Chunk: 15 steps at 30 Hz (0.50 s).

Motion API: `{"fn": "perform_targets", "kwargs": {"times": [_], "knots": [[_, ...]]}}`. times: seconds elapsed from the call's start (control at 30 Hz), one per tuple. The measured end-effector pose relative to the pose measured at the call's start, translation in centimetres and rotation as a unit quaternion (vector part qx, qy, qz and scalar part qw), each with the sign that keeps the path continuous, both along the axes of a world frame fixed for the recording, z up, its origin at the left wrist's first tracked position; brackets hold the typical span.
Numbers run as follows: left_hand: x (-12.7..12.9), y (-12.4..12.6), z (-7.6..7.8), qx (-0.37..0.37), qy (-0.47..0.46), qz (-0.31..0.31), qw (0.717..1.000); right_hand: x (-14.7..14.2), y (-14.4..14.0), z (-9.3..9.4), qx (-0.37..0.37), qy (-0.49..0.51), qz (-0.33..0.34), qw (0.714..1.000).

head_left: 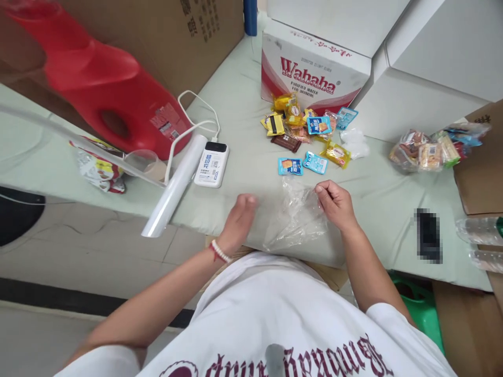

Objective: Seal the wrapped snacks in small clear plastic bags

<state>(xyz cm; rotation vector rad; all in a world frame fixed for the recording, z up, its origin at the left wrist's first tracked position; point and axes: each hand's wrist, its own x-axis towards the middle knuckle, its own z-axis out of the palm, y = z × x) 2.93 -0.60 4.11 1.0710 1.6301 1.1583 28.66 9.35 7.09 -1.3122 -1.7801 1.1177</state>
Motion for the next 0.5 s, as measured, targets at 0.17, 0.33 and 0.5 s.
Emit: {"fn": "perform_targets", "kwargs": {"times": [0.17, 0.33, 0.5], "knots": [[4.5, 5.5, -0.4, -0.074, -0.136, -0.118, 0.981, 1.1, -0.4, -0.6, 0.043, -0.037, -0.038, 0.998], [3.8, 5.4, -1.9, 0.006, -0.130, 0.021, 0.991, 5.1, -1.5, -3.5, 0.036, -0.021, -0.228, 0.973], [1.7, 3.6, -3.0, 0.031, -0.076, 0.053, 0.995, 8.9, -2.9, -4.5, -0.084, -0.097, -0.122, 0.984]]}}
